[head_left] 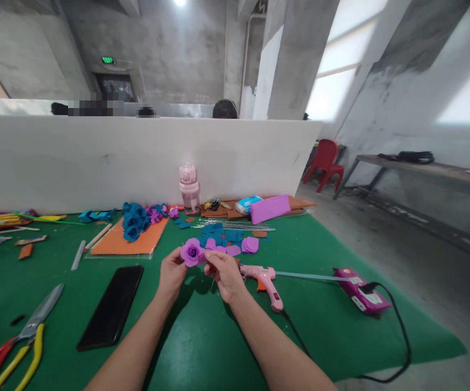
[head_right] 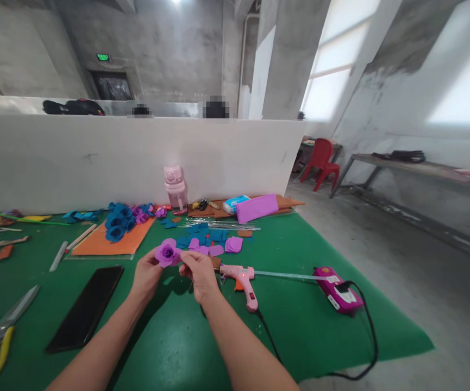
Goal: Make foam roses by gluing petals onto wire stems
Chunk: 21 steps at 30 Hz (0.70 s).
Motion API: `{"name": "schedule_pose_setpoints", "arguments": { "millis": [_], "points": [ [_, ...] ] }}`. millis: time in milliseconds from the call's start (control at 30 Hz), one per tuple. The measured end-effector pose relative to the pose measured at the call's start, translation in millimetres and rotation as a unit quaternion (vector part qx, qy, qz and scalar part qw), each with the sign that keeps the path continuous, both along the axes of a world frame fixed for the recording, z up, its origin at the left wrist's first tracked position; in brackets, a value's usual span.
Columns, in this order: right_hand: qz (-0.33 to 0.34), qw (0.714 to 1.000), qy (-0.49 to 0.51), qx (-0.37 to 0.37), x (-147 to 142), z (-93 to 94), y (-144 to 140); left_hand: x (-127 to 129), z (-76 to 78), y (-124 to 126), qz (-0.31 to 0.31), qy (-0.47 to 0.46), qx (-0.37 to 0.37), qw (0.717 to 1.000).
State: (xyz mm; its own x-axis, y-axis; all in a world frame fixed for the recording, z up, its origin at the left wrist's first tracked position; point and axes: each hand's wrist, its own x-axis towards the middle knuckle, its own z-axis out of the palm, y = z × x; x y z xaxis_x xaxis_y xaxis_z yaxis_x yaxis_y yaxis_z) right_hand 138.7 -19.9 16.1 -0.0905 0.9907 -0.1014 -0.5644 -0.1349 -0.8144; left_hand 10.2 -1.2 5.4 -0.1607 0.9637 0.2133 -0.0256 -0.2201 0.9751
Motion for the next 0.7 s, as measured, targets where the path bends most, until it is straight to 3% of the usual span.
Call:
{"name": "schedule_pose_setpoints", "arguments": {
  "millis": [167,700],
  "points": [
    [0.013,1.000,0.021,-0.020,0.3,2.3,0.1,1.6,0.0,-0.1,-0.011,-0.017,-0.032,0.999],
    [0.022,1.000,-0.008,0.004,-1.2,2.6,0.5,1.9,1.4,0.8,-0.004,0.009,-0.042,0.999]
  ]
}}
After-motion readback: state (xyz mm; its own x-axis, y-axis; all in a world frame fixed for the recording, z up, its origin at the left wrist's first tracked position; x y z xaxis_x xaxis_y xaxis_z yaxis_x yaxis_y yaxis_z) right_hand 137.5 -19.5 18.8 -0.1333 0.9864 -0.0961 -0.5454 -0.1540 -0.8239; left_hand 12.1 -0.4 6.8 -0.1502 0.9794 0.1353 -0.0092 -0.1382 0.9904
